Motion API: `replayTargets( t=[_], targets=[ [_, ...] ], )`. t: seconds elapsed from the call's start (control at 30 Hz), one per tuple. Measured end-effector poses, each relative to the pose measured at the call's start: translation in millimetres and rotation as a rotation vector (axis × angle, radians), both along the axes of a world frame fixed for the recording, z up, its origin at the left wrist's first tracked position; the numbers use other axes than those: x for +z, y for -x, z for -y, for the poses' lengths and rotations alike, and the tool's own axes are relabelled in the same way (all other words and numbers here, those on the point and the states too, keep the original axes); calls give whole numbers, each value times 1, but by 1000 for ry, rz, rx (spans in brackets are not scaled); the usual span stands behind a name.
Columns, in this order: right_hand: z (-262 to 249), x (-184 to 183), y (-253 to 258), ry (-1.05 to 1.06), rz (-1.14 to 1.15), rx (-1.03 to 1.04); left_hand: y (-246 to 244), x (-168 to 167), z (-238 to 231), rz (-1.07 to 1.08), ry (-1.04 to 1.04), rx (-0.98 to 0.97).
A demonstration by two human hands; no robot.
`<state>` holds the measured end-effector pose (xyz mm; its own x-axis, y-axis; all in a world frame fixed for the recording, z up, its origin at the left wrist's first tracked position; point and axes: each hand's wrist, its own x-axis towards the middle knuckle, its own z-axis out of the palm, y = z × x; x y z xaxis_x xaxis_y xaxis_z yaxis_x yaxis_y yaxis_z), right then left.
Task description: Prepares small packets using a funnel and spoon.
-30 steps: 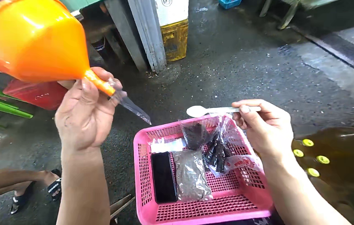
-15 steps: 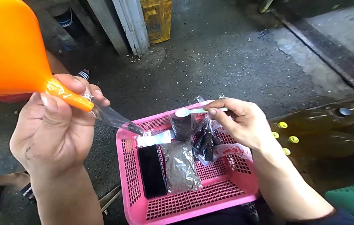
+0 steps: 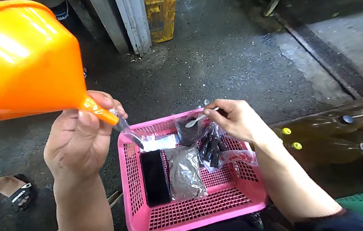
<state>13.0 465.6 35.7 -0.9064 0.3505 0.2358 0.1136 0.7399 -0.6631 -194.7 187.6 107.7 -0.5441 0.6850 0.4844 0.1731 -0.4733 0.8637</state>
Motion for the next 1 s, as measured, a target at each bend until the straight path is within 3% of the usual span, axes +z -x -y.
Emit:
replayTargets(
  t=[0.13,0.23,0.3,0.37,0.47,0.57,0.73,1.0],
  targets=[
    [-10,9,1,-147,124,-107,-8,6,-5,-77,72,84],
    [-5,37,-1,-158,-62,-167,-10,0,-8,-101,92,92],
    [14,49,2,107,-219,8,-10,-1,-12,-93,82,64],
    [38,44,21,444,-260,317,-11,5,-17,-105,67,30],
    [61,23,60,550,-82,606,-10,21,-26,-143,82,-22],
    [82,8,79,693,-47,682,1,36,-32,-109,106,-32],
    [94,15,75,944,-88,715,19,53,-30,-20,92,17],
    [85,22,68,861,-126,708,10,69,-34,-47,31,-23]
  ],
)
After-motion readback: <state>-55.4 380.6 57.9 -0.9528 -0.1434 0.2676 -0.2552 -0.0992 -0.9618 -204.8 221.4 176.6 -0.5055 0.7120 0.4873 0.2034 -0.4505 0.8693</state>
